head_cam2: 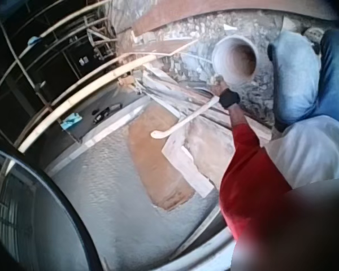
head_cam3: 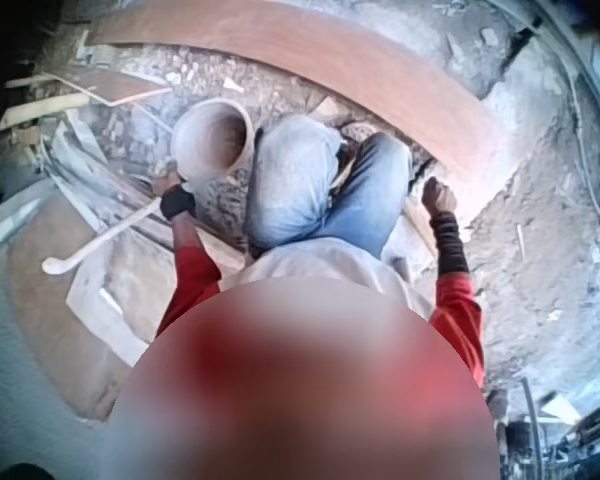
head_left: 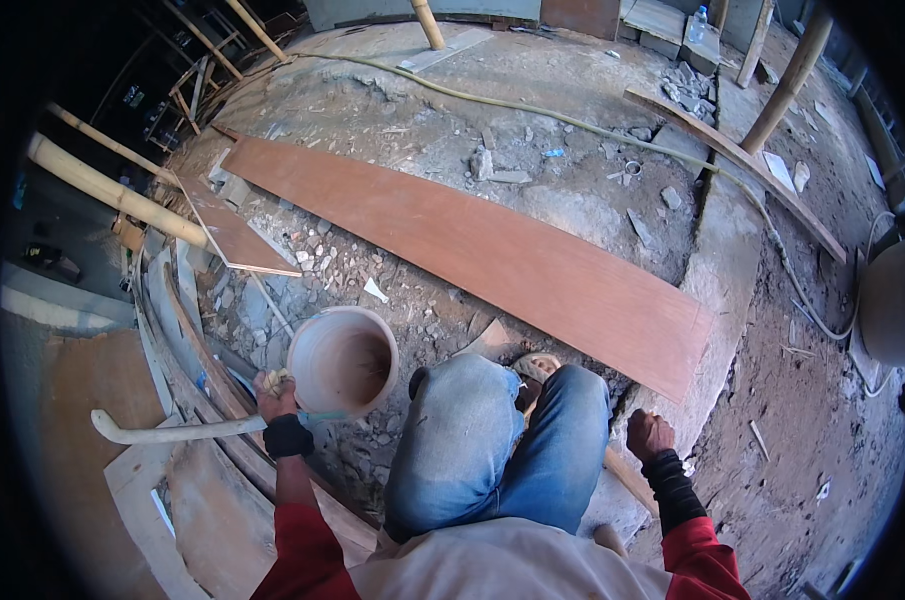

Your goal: The person uses a chisel and hammer to carve and shape a wooden plank. They repeatedly strike the chisel to remove wood shavings and occasionally wipe the plank with a cloth.

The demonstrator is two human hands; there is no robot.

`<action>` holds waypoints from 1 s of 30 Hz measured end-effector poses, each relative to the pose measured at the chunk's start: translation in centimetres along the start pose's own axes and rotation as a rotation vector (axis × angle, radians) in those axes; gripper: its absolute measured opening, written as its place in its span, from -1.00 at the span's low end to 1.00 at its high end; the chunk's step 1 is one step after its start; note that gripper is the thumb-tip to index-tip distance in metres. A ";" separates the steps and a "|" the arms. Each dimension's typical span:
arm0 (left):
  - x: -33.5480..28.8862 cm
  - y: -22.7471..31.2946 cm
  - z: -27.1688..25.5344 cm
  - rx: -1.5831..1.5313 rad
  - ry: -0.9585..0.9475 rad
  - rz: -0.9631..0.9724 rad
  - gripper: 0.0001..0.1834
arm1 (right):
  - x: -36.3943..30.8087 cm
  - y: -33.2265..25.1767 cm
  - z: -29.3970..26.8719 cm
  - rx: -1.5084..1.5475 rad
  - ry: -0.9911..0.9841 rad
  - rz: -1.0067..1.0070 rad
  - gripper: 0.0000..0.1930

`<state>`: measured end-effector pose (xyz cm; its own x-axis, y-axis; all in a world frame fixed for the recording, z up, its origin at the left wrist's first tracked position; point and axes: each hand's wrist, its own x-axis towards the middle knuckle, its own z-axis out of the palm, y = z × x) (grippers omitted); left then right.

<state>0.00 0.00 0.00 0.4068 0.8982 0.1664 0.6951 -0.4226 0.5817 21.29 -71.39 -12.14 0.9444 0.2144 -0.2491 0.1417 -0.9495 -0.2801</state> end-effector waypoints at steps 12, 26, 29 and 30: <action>-12.3 17.1 22.0 -0.507 -0.641 -0.008 -0.53 | 21.1 4.5 0.7 0.067 0.516 -0.153 -0.43; -12.6 16.7 42.0 -1.115 -0.653 -0.806 -0.28 | 27.9 8.6 -1.3 0.055 0.153 -0.183 -0.56; -11.8 17.0 43.0 -1.163 -0.521 -0.899 -0.28 | 26.7 7.4 -1.4 -0.001 0.206 -0.122 -0.56; -11.5 16.8 42.9 -1.080 -0.517 -0.956 -0.26 | 26.0 7.0 -1.4 0.002 0.188 -0.117 -0.57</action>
<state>32.40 -22.59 -26.29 0.3861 0.5391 -0.7485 0.1519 0.7632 0.6280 47.21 -72.78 -19.26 0.9604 0.2762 -0.0376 0.2529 -0.9202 -0.2987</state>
